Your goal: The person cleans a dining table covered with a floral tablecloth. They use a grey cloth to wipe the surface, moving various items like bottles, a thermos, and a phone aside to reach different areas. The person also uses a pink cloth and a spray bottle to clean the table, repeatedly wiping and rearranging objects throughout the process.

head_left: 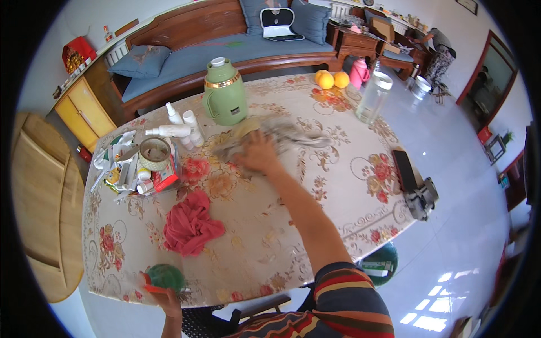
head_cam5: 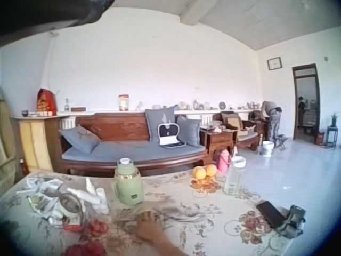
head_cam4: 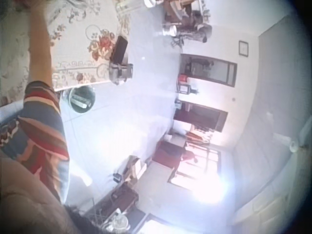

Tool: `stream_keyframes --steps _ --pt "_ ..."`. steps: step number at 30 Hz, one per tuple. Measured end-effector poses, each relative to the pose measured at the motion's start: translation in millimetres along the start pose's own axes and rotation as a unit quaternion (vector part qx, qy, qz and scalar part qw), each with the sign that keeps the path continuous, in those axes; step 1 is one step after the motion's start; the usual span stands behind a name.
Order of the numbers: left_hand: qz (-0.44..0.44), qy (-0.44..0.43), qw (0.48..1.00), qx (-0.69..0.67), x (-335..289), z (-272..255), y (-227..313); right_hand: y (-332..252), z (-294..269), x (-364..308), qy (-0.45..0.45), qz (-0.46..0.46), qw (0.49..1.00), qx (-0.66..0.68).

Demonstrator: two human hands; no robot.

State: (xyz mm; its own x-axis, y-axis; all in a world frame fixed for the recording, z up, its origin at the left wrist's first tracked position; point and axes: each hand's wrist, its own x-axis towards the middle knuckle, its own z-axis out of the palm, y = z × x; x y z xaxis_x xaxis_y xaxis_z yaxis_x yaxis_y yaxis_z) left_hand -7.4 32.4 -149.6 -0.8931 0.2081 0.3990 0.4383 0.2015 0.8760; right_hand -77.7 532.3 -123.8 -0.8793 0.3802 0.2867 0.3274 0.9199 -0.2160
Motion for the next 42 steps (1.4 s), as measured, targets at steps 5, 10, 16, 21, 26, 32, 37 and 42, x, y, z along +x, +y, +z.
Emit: stream_keyframes --steps 5,10,16,21,26,32,37,42 --pt "0.059 0.025 0.988 0.141 4 -2 -4 -90 -5 -73 -0.021 -0.098 0.993 0.062" --pt "0.055 0.02 0.981 0.185 10 -7 -3 -42 -28 -91 0.014 -0.017 1.0 -0.006" --pt "0.027 0.024 0.99 0.135 9 -1 15 112 -80 -163 0.015 0.245 0.966 -0.079" --pt "0.013 0.039 0.987 0.157 5 -4 -19 150 -99 -202 0.023 0.374 0.924 -0.073" --pt "0.061 0.02 0.985 0.159 7 -1 -6 70 -81 -194 0.001 0.32 0.938 -0.132" --pt "0.051 0.018 0.994 0.094 9 2 8 -97 -63 -211 0.026 0.1 0.993 -0.048" --pt "0.08 0.022 0.99 0.112 14 3 0 -180 -56 -259 -0.009 -0.001 1.0 0.02" --pt "0.057 0.004 0.994 0.09 15 2 -1 -136 -72 -284 -0.041 -0.022 0.998 0.048"
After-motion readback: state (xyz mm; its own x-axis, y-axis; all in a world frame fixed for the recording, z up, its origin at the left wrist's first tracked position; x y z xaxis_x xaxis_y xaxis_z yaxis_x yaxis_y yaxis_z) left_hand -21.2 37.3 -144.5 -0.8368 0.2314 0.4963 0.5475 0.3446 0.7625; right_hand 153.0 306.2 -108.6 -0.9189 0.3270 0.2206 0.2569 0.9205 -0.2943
